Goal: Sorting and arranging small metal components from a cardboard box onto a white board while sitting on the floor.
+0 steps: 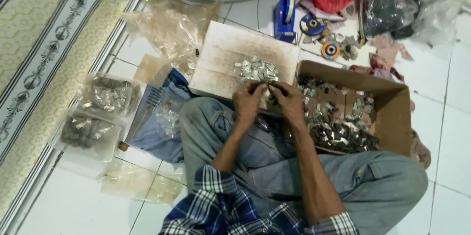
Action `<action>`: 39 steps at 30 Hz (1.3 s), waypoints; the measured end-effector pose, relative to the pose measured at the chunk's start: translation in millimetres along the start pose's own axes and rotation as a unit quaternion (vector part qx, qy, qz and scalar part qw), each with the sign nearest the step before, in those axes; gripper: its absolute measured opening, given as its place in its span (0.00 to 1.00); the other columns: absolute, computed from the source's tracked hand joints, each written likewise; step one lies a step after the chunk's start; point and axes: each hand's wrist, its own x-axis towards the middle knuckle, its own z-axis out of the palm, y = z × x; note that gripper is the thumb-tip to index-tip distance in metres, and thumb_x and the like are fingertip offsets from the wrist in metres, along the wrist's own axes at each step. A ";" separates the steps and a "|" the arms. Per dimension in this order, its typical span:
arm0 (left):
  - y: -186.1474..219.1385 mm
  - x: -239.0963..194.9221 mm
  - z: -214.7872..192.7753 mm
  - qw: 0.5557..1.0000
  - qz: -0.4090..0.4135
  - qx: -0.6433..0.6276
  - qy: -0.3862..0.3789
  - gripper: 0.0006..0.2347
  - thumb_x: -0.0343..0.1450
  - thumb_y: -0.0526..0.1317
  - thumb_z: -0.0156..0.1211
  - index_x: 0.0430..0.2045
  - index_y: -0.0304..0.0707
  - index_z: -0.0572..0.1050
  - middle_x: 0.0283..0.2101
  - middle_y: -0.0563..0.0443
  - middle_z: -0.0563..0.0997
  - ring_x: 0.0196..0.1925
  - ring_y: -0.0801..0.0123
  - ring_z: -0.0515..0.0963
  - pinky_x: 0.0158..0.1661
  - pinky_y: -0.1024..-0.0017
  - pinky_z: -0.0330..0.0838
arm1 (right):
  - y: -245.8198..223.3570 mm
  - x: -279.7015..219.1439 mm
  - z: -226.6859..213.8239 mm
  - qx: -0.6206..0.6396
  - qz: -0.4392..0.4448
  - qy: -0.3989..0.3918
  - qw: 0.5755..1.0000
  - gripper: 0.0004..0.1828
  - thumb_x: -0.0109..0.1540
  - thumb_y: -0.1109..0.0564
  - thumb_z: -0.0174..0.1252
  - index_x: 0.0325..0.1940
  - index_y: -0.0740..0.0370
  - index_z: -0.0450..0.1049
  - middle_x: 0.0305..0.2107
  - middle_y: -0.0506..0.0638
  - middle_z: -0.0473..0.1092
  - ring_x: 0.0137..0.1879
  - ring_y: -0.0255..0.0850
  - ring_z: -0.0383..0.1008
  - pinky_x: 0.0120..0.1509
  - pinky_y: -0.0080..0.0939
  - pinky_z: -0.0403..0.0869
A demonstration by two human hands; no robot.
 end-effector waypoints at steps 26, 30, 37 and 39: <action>-35.5 29.3 -11.2 0.845 0.235 0.452 0.161 0.19 0.72 0.37 0.54 0.59 0.33 0.71 0.67 0.32 0.68 0.72 0.36 0.61 0.69 0.35 0.46 | 38.6 22.9 78.1 -0.506 -0.131 0.101 0.847 0.60 0.58 0.28 0.64 0.78 0.67 0.48 0.71 0.75 0.47 0.76 0.70 0.49 0.74 0.70 0.56; -24.2 27.8 -13.7 0.842 0.236 0.471 0.115 0.18 0.73 0.35 0.51 0.59 0.29 0.72 0.63 0.28 0.72 0.67 0.29 0.66 0.65 0.31 0.54 | 13.2 21.3 87.4 -0.549 -0.061 0.086 0.829 0.48 0.62 0.29 0.60 0.71 0.70 0.64 0.61 0.76 0.64 0.70 0.71 0.60 0.73 0.71 0.55; -50.1 31.0 -7.7 0.816 0.254 0.512 0.084 0.21 0.75 0.36 0.45 0.64 0.26 0.65 0.67 0.26 0.67 0.70 0.27 0.61 0.63 0.33 0.55 | 21.4 24.8 90.5 -0.528 -0.070 0.152 0.832 0.56 0.62 0.25 0.54 0.77 0.69 0.51 0.70 0.75 0.52 0.75 0.68 0.55 0.74 0.68 0.59; -47.1 32.1 -8.8 0.814 0.253 0.514 0.091 0.21 0.77 0.35 0.44 0.67 0.25 0.62 0.68 0.26 0.65 0.70 0.26 0.59 0.64 0.33 0.54 | 13.9 26.2 92.4 -0.476 -0.069 0.147 0.865 0.58 0.61 0.25 0.52 0.79 0.68 0.44 0.73 0.74 0.46 0.78 0.68 0.48 0.78 0.69 0.53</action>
